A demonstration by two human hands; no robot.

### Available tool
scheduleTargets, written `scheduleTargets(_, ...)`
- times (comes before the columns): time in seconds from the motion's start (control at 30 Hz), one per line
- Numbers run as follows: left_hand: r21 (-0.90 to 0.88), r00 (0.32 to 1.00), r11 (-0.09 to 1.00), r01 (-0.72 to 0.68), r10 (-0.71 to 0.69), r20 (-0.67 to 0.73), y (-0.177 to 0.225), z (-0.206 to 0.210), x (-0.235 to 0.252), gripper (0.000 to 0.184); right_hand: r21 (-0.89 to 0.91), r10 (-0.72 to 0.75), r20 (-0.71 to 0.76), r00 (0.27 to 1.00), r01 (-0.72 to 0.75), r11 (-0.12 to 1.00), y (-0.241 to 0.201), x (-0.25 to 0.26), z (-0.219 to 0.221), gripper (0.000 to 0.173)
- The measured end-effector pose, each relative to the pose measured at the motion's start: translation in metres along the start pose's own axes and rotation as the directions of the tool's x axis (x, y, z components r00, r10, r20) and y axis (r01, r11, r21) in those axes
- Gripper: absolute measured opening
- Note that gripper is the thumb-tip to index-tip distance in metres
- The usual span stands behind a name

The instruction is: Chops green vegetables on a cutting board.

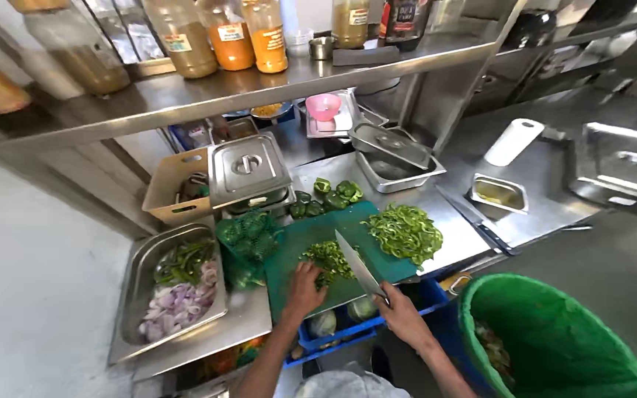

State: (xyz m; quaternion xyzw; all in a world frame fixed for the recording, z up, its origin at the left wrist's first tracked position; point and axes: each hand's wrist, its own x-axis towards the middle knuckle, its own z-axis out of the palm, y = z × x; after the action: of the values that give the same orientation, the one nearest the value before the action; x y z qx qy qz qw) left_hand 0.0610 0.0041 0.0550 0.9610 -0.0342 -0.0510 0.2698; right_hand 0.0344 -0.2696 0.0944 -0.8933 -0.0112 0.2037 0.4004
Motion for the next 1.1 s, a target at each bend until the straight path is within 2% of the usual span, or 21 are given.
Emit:
scheduleTargets(0.03, -0.027, 0.999, 1.000, -0.003, 0.002, -0.039, -0.001, 0.004, -0.001, 0.051, -0.036, -0.008, 0.005, 1.000, 0.008, 0.999, -0.003, 0.003, 0.002, 0.032)
scheduleTargets(0.1, -0.058, 0.999, 0.998, -0.039, 0.037, -0.029, -0.006, 0.008, -0.001, 0.063, -0.115, 0.002, 0.024, 1.000, 0.001, 0.993, -0.010, 0.006, 0.004, 0.034)
scheduleTargets(0.2, -0.080, 0.999, 0.996, -0.041, 0.039, -0.026, -0.005, 0.009, -0.003, 0.054, -0.260, 0.039, 0.057, 0.998, -0.023, 0.965, -0.025, 0.007, 0.005, 0.035)
scheduleTargets(0.27, -0.072, 0.999, 0.997, 0.024, -0.027, -0.043, 0.006, 0.010, -0.005, 0.051, -0.367, 0.059, 0.078, 0.995, -0.027, 0.930, -0.034, 0.008, 0.006, 0.035)
scheduleTargets(0.37, -0.063, 0.984, 0.987, 0.149, -0.154, -0.087, 0.017, 0.010, -0.008, 0.054, -0.481, 0.096, 0.114, 0.989, -0.030, 0.876, -0.052, 0.011, 0.007, 0.041)
scheduleTargets(0.47, -0.060, 0.981, 0.990, 0.126, -0.133, -0.138, 0.020, 0.011, -0.007, 0.059, -0.556, 0.149, 0.145, 0.978, -0.044, 0.830, -0.062, 0.014, 0.006, 0.045)
scheduleTargets(0.63, -0.131, 0.999, 0.990, 0.044, -0.048, -0.025, 0.015, 0.003, -0.002, 0.036, -0.595, 0.214, 0.207, 0.955, -0.051, 0.802, -0.054, 0.024, 0.018, 0.062)
scheduleTargets(0.7, -0.138, 1.000, 0.990, 0.016, -0.013, 0.023, 0.015, -0.002, 0.005, 0.032, -0.612, 0.230, 0.218, 0.948, -0.051, 0.789, -0.058, 0.025, 0.013, 0.062)
scheduleTargets(0.8, -0.113, 0.987, 0.994, -0.009, 0.027, 0.157, 0.019, -0.014, 0.016, 0.030, -0.660, 0.233, 0.207, 0.950, -0.040, 0.750, -0.088, 0.011, -0.014, 0.059)
scheduleTargets(0.9, -0.104, 0.980, 0.993, -0.051, 0.070, 0.186, 0.018, -0.016, 0.023, 0.031, -0.699, 0.213, 0.226, 0.951, 0.006, 0.715, -0.095, 0.012, -0.019, 0.055)
scheduleTargets(1.0, -0.100, 0.974, 0.992, -0.074, 0.094, 0.206, 0.013, -0.015, 0.024, 0.030, -0.640, 0.210, 0.276, 0.938, 0.016, 0.768, -0.067, 0.038, 0.012, 0.066)
scheduleTargets(1.1, -0.138, 0.977, 0.987, -0.086, 0.111, 0.184, 0.013, -0.015, 0.022, 0.029, -0.672, 0.191, 0.272, 0.943, 0.044, 0.739, -0.076, 0.039, -0.004, 0.057)
